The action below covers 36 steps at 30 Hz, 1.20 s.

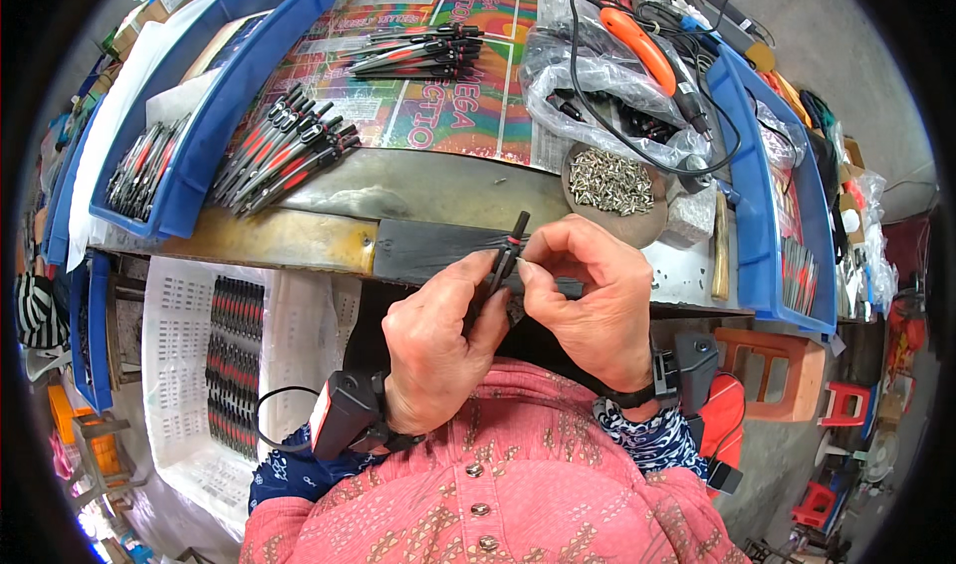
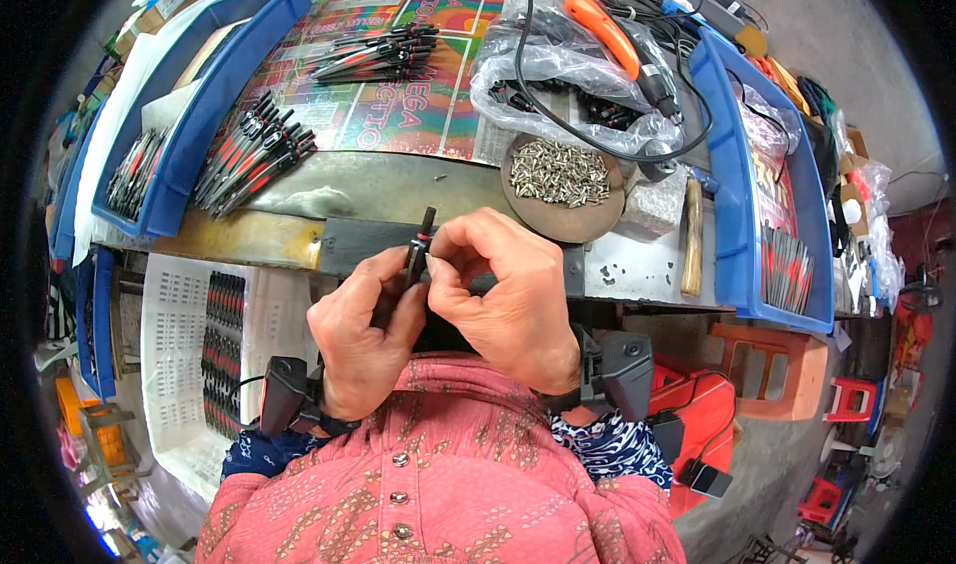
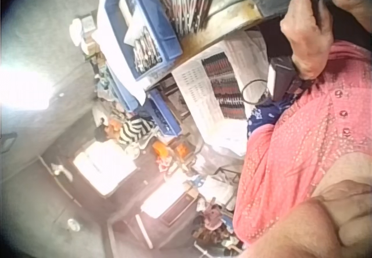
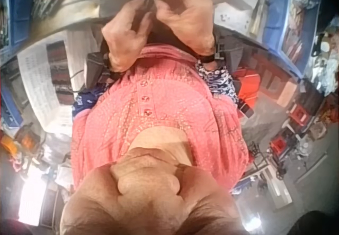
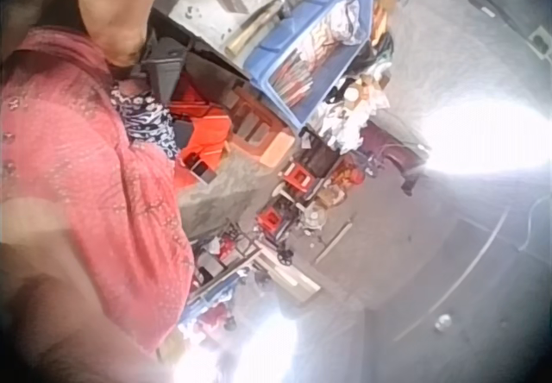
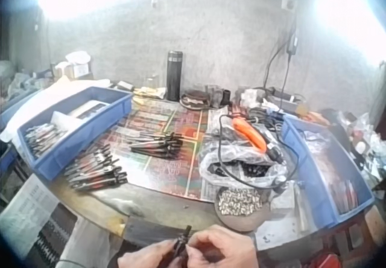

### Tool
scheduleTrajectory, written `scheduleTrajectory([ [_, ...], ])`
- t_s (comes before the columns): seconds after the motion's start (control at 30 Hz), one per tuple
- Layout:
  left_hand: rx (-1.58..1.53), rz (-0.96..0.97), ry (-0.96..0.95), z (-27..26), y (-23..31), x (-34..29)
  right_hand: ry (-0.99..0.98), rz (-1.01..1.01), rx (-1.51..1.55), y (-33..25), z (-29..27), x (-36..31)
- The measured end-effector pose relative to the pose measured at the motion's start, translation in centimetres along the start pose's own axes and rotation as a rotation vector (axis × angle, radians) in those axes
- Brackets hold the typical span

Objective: The person assembles pens by inserting small metal parts into pen bodies, using pliers to secure components, and placing finished pens into a white basket lined with bubble wrap. The person also handles bubble wrap and organizes completed pens on the table.

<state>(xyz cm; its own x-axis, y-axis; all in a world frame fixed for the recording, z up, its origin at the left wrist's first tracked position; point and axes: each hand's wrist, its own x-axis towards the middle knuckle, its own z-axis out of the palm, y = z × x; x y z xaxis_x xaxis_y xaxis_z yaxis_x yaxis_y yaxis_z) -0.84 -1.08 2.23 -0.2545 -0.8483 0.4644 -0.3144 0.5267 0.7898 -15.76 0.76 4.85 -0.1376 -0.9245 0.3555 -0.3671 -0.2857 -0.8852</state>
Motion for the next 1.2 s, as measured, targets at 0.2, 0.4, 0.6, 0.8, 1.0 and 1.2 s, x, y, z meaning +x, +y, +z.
scheduleTrajectory([
  [0.2, -0.047, -0.025, 0.001, 0.0, 0.1, 0.1, 0.083, -0.303, -0.287, 0.3, 0.2, -0.2],
  [0.4, -0.042, -0.022, 0.005, 0.0, 0.2, -0.2, 0.107, -0.406, -0.323, 0.4, 0.3, -0.4],
  [0.6, 0.009, 0.046, -0.006, -0.1, 0.2, -0.4, 0.093, -0.275, -0.234, 0.2, 0.1, -1.0],
  [0.8, 0.038, 0.190, 0.035, -0.2, -0.5, 0.1, 0.075, -0.090, -0.021, 0.1, 0.4, -1.1],
  [1.0, 0.055, 0.270, 0.075, -0.1, -0.9, 0.2, 0.054, 0.235, 0.297, -0.3, 0.5, -1.4],
  [1.2, 0.080, 0.286, 0.084, -0.2, -1.1, 0.2, 0.041, 0.265, 0.360, -0.3, 0.8, -1.5],
])
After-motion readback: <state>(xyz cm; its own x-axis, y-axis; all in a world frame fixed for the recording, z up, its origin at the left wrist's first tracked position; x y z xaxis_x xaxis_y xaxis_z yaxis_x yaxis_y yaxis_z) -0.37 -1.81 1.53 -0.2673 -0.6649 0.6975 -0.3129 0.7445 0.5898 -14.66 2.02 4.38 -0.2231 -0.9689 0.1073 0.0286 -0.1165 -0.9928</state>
